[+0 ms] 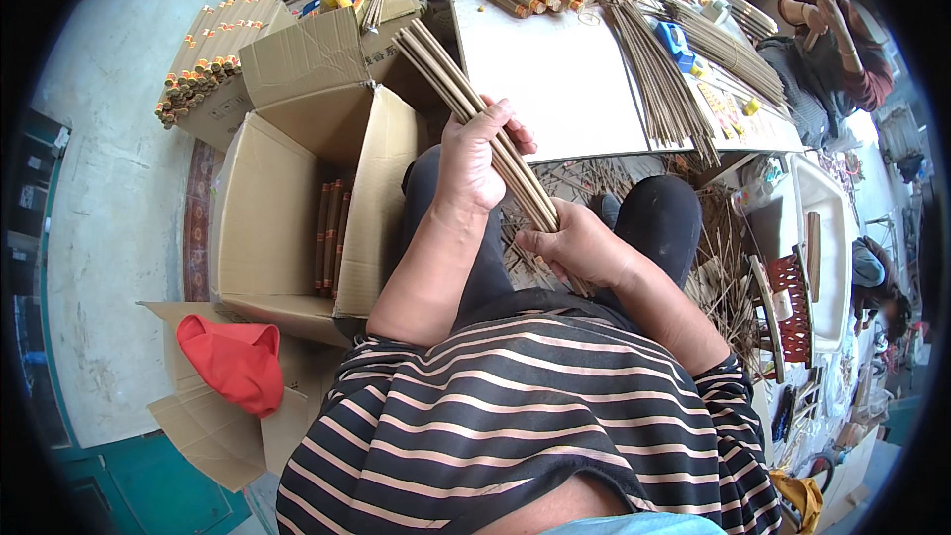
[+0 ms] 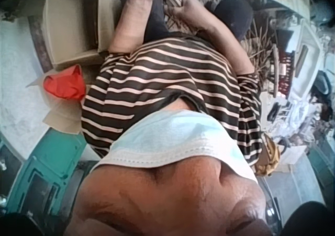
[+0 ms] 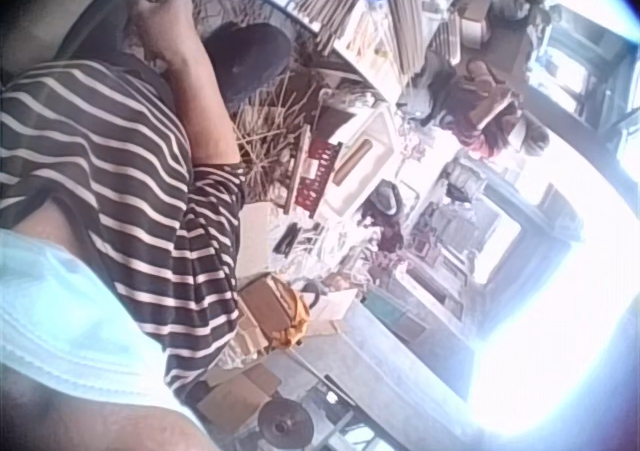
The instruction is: The person gathers thin wooden sticks into bundles, aligns them, and wraps a small paper label around the middle to secure them. The finished bundles are placed into a cardboard box.
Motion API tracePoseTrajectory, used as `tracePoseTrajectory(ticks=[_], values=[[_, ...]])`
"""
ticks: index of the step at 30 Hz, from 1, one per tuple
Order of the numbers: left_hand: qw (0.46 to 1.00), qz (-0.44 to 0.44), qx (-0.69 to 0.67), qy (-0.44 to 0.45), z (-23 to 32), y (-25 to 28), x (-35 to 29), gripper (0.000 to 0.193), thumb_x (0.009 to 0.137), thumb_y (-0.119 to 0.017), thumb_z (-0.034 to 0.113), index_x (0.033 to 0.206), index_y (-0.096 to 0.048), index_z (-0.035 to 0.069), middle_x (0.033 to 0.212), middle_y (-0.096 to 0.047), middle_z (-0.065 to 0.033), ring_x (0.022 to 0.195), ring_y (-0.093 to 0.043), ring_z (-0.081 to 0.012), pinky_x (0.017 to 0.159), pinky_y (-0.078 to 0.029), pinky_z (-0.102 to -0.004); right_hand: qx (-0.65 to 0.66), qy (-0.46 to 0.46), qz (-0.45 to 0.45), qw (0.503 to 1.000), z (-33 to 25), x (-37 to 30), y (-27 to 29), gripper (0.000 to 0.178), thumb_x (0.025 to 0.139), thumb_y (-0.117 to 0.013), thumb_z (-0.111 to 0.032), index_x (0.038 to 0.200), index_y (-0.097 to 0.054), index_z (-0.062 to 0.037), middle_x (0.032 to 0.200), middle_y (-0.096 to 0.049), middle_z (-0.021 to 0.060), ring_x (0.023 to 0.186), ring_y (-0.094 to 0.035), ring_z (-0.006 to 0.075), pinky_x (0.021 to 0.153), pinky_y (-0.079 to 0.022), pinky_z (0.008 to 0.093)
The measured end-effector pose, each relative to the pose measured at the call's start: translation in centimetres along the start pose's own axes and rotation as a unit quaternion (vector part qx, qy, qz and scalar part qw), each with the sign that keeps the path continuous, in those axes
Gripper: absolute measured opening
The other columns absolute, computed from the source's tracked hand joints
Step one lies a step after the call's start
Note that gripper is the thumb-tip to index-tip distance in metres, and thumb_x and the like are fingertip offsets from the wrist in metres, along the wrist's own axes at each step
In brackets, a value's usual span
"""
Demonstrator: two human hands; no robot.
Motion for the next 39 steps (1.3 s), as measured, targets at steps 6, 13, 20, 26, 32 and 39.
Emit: tracePoseTrajectory(ticks=[6, 13, 20, 26, 32, 39], values=[[0.997, -0.040, -0.066, 0.018, 0.2, 0.2, 0.6, 0.012, 0.082, -0.066, 0.017, 0.081, -0.055, 0.014, 0.064, -0.051, 0.0009, 0.058, -0.050, -0.0129, 0.055, -0.044, -0.0262, 0.089, -0.028, -0.062, 0.994, 0.4, -0.3, 0.5, 0.020, 0.084, -0.064, -0.015, 0.082, -0.047, -0.0037, 0.054, -0.046, -0.0006, 0.038, -0.044, 0.0073, 0.035, -0.036, 0.0206], [1.000, 0.013, -0.020, -0.013, 2.9, -0.5, 2.4, 0.020, 0.083, -0.065, 0.017, 0.071, -0.049, 0.013, 0.058, -0.046, 0.0020, 0.051, -0.047, -0.0110, 0.048, -0.041, -0.0250, -0.046, 0.026, 0.000, 0.999, 0.8, -0.5, 0.6, 0.021, 0.084, -0.062, -0.018, 0.083, -0.048, -0.0030, 0.058, -0.051, 0.0030, 0.044, -0.050, 0.0104, 0.041, -0.042, 0.0257], [0.986, 0.083, 0.084, -0.114, 3.5, -3.6, 3.5, 0.020, 0.080, -0.066, 0.013, 0.070, -0.049, 0.012, 0.054, -0.044, 0.0020, 0.045, -0.046, -0.0113, 0.042, -0.040, -0.0259, -0.197, 0.123, 0.155, 0.960, 2.5, 2.2, 1.5, 0.024, 0.085, -0.060, -0.024, 0.090, -0.052, -0.0019, 0.067, -0.058, 0.0124, 0.058, -0.058, 0.0232, 0.058, -0.047, 0.0359], [0.965, -0.062, 0.149, -0.208, 5.2, -10.3, 4.0, 0.022, 0.081, -0.064, 0.007, 0.072, -0.044, 0.009, 0.053, -0.043, -0.0005, 0.041, -0.044, -0.0106, 0.040, -0.038, -0.0229, -0.146, 0.230, 0.154, 0.950, -1.1, 4.9, 5.6, 0.027, 0.080, -0.066, -0.025, 0.083, -0.052, -0.0016, 0.067, -0.057, 0.0117, 0.063, -0.055, 0.0192, 0.063, -0.046, 0.0338], [0.931, -0.106, 0.241, -0.251, 4.3, -11.8, 6.6, 0.020, 0.077, -0.070, 0.006, 0.078, -0.050, 0.007, 0.059, -0.052, -0.0017, 0.048, -0.052, -0.0109, 0.046, -0.045, -0.0236, -0.080, 0.324, 0.189, 0.923, -5.8, 9.1, 8.1, 0.025, 0.079, -0.067, -0.022, 0.090, -0.055, -0.0025, 0.076, -0.062, 0.0131, 0.073, -0.059, 0.0175, 0.069, -0.047, 0.0342], [0.940, -0.086, 0.264, -0.201, 1.4, -9.1, 9.6, 0.018, 0.078, -0.070, 0.006, 0.077, -0.052, 0.006, 0.063, -0.054, -0.0019, 0.054, -0.055, -0.0097, 0.052, -0.047, -0.0231, -0.036, 0.319, 0.187, 0.928, -3.1, 12.8, 9.8, 0.032, 0.078, -0.067, -0.017, 0.105, -0.056, -0.0026, 0.090, -0.064, 0.0116, 0.085, -0.059, 0.0164, 0.079, -0.047, 0.0308]])
Point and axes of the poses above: each hand's wrist, its own x-axis towards the middle knuckle, its own y-axis out of the back of the hand, z = x × y, the point moved 1 cm from there along x, towards the middle knuckle
